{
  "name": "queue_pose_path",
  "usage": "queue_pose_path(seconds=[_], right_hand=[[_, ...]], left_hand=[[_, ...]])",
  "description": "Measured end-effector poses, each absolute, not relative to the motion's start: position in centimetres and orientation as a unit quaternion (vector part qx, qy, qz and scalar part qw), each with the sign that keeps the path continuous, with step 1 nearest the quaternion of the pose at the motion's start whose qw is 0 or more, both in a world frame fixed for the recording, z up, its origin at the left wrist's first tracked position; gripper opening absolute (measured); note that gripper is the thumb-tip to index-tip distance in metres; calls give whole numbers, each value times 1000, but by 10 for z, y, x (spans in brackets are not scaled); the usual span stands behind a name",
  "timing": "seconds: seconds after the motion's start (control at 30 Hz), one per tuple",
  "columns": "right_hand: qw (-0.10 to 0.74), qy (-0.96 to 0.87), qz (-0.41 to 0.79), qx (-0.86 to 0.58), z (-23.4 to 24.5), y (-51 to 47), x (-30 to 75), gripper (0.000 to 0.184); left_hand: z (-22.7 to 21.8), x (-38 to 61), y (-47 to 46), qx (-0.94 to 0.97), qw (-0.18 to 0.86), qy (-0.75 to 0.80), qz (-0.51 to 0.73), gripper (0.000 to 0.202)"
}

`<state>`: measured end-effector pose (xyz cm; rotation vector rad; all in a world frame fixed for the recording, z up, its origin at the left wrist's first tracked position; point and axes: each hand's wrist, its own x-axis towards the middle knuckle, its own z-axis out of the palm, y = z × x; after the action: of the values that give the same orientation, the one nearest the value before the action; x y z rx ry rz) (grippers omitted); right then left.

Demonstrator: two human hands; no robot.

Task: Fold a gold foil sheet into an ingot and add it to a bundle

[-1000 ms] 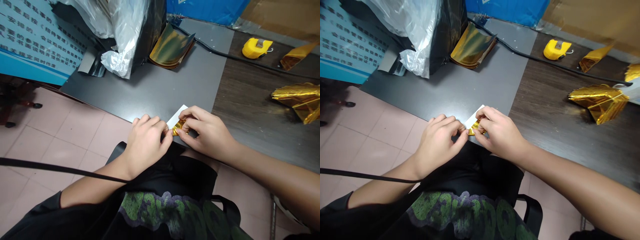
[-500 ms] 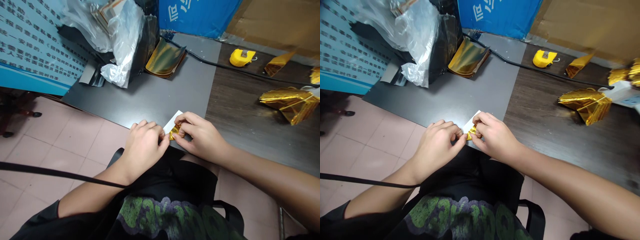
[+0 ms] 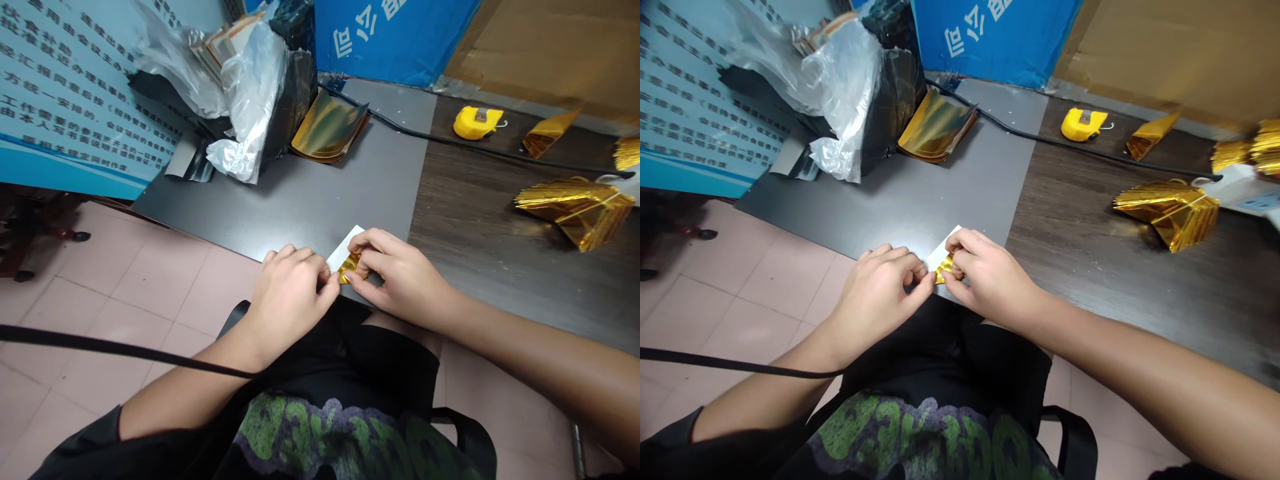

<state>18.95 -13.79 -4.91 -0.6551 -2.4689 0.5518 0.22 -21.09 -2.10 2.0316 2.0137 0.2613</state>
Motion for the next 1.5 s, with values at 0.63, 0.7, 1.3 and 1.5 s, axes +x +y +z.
queue_pose_path(seconds=[0.63, 0.7, 1.3, 1.5], right_hand=[[249, -911, 214, -249, -49, -136, 189, 23], [252, -910, 216, -248, -49, -137, 189, 24], [212, -908, 333, -138, -44, -114, 207, 15], [212, -904, 343, -144, -46, -116, 207, 15]], left_hand=[[-47, -2, -223, 794, -14, 574, 198, 14], [-52, -6, -224, 806, -26, 547, 226, 15], [-59, -5, -229, 818, -103, 530, 200, 26], [-61, -3, -229, 808, -109, 541, 204, 23]])
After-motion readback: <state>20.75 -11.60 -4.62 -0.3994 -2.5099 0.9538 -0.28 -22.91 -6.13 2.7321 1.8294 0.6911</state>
